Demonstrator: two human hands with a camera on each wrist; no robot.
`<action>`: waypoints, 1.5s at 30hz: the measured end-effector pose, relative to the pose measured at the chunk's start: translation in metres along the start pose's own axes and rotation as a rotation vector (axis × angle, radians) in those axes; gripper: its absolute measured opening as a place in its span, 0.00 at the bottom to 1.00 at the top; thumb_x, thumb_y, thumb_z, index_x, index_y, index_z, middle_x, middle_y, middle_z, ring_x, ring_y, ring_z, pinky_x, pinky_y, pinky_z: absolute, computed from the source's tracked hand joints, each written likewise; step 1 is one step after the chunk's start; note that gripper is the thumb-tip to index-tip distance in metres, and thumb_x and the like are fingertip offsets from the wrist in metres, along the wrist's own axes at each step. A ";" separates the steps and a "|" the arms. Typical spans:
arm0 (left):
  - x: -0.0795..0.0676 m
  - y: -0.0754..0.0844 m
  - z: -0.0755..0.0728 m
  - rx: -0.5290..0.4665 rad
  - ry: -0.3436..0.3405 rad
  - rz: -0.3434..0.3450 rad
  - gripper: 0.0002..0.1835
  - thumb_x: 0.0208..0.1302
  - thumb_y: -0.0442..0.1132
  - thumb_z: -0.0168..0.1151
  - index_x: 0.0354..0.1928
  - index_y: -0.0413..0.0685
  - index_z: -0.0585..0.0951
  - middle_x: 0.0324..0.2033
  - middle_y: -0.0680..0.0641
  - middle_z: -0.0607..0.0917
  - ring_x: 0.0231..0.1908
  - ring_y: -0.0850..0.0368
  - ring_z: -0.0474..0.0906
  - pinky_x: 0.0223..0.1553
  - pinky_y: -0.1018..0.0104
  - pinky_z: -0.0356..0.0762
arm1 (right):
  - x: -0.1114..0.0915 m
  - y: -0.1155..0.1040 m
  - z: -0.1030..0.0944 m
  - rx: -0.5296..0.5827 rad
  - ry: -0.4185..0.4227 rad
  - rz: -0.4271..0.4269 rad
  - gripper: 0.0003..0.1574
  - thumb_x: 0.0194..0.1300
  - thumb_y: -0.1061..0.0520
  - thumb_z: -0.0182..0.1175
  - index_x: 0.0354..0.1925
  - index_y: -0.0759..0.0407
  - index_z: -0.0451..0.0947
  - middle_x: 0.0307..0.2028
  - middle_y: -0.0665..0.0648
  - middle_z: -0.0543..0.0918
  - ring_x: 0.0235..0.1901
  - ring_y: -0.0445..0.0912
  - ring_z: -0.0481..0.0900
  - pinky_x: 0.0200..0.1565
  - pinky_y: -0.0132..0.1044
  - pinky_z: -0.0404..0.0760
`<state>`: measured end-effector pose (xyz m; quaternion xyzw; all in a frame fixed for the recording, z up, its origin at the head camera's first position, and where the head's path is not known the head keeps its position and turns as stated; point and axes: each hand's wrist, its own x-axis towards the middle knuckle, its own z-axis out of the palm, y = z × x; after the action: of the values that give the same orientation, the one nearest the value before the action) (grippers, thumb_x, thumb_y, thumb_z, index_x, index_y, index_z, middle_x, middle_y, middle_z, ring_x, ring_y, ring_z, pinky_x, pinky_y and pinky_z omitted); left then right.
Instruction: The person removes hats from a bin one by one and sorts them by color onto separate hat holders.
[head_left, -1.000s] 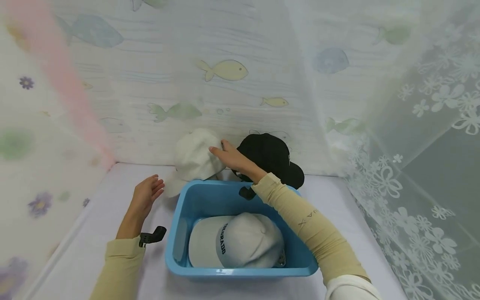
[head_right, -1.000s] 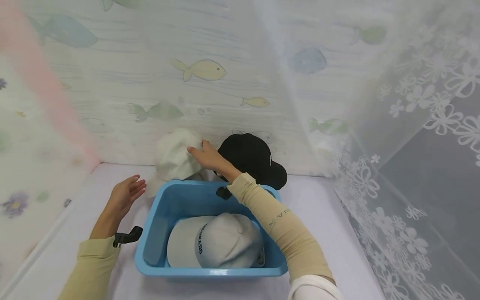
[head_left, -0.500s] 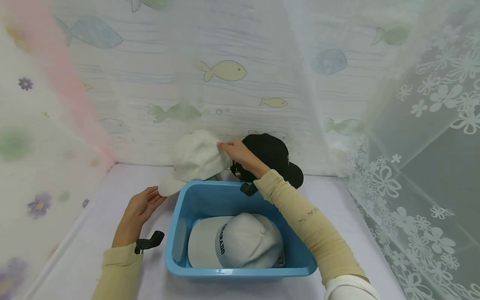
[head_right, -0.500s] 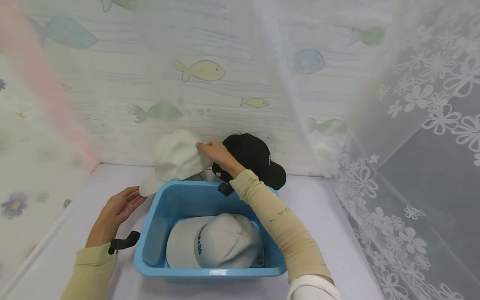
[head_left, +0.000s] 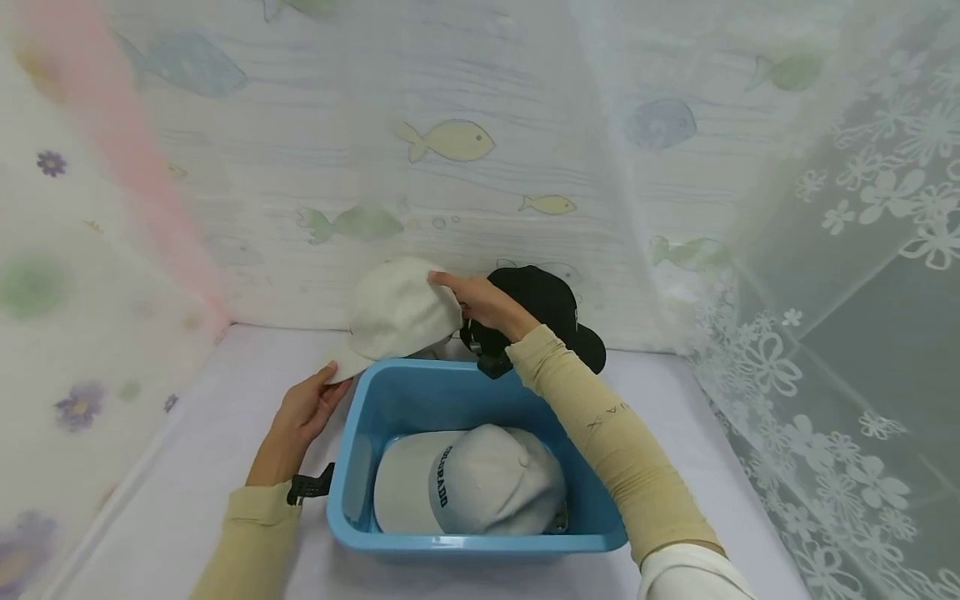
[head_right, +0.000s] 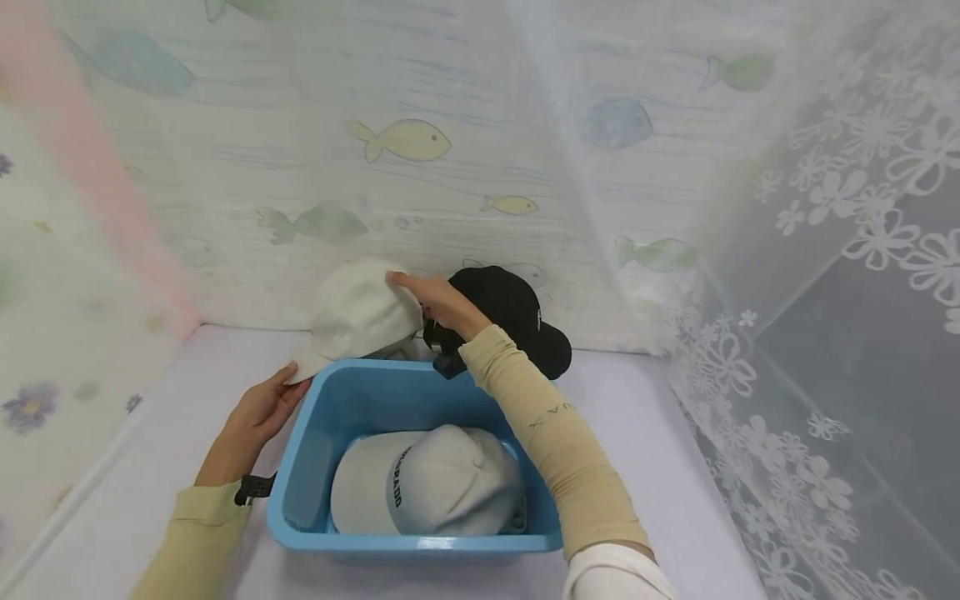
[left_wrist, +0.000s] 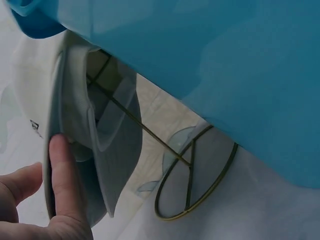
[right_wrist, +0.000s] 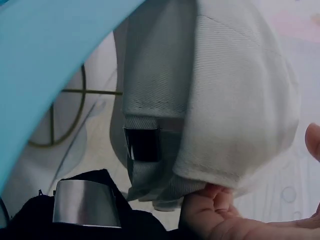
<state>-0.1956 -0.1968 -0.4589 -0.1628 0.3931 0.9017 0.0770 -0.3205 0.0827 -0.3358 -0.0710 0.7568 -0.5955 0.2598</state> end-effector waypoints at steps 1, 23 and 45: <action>0.001 0.000 0.001 0.014 0.008 0.015 0.26 0.78 0.35 0.51 0.73 0.41 0.58 0.41 0.51 0.85 0.42 0.64 0.86 0.48 0.73 0.83 | 0.002 0.000 0.000 0.020 0.006 -0.003 0.47 0.72 0.42 0.62 0.72 0.69 0.57 0.64 0.62 0.65 0.52 0.49 0.70 0.55 0.41 0.72; 0.047 0.015 0.001 0.201 0.068 0.044 0.20 0.75 0.40 0.59 0.63 0.46 0.67 0.49 0.57 0.75 0.46 0.70 0.74 0.44 0.79 0.78 | 0.011 0.009 0.005 0.049 -0.031 -0.098 0.37 0.70 0.51 0.67 0.67 0.68 0.65 0.62 0.65 0.74 0.57 0.57 0.78 0.64 0.51 0.77; 0.030 -0.017 -0.004 0.356 0.185 0.231 0.37 0.75 0.43 0.58 0.80 0.46 0.55 0.73 0.43 0.63 0.72 0.49 0.65 0.60 0.69 0.75 | 0.008 0.003 0.004 -0.099 -0.043 -0.098 0.39 0.65 0.50 0.71 0.66 0.67 0.68 0.61 0.63 0.73 0.57 0.54 0.75 0.64 0.49 0.76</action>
<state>-0.2177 -0.1879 -0.4838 -0.1824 0.5675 0.8021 -0.0356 -0.3251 0.0764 -0.3419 -0.1336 0.7752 -0.5677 0.2428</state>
